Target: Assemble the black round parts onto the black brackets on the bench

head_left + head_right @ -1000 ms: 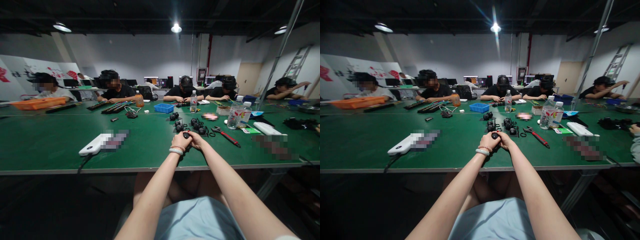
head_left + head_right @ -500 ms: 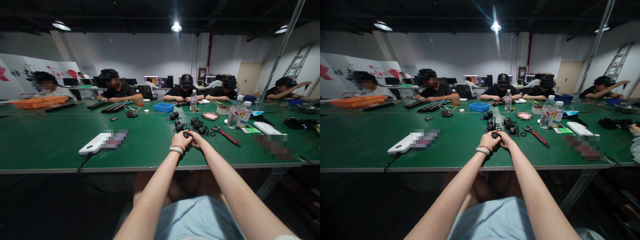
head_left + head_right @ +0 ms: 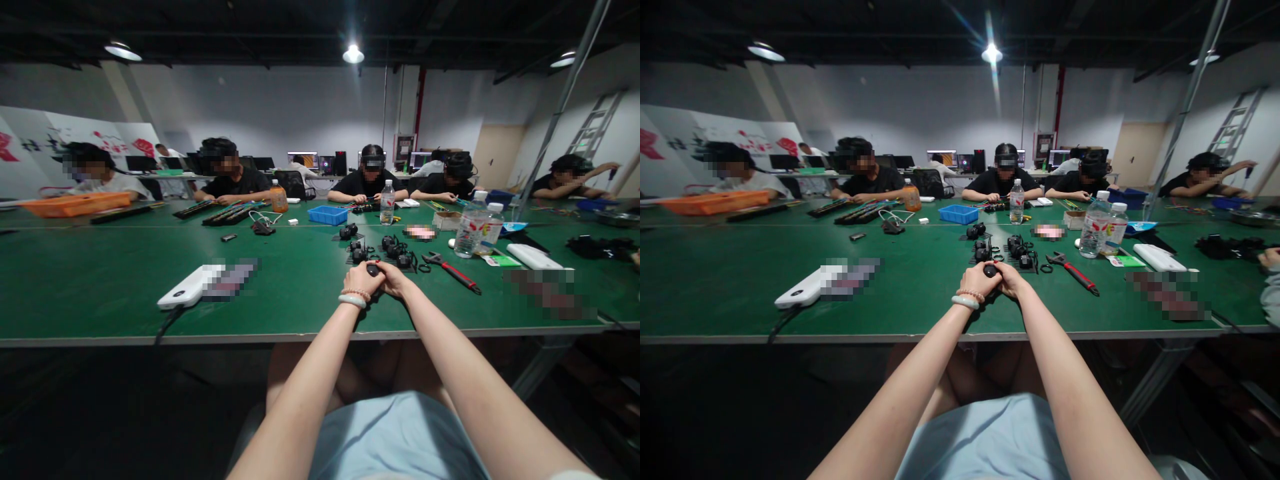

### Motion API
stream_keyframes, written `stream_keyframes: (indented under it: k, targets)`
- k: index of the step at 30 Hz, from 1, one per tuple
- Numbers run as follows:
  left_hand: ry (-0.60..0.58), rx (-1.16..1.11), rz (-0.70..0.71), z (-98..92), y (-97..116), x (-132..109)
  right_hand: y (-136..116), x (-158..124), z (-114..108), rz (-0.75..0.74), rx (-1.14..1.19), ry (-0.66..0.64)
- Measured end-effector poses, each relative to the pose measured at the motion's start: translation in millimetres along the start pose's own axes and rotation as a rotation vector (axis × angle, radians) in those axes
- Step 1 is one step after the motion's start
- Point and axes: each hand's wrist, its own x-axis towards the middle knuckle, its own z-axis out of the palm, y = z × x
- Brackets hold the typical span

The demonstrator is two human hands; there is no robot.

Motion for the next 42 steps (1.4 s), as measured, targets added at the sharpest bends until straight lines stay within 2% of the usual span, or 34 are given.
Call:
stream_keyframes:
  k: [10,15,20,24,28,42]
  targets:
    - [0.008,0.111,0.022,-4.0,3,-2,-4,-4,2,0.028,0.059,-0.030]
    - [-0.004,0.202,0.043,-4.3,4,-2,-5,-5,2,-0.008,0.091,0.005]
    - [0.029,0.227,0.156,-1.3,-3,2,-5,-6,1,-0.045,0.098,0.008]
    - [0.036,0.225,0.193,-2.2,-11,4,-5,-6,0,-0.048,0.076,-0.029]
    - [0.056,0.196,0.218,-4.6,-16,5,-5,-6,1,-0.083,0.054,0.001]
    - [-0.022,0.177,0.167,-1.3,-28,9,-2,-1,-1,-0.050,0.053,0.089]
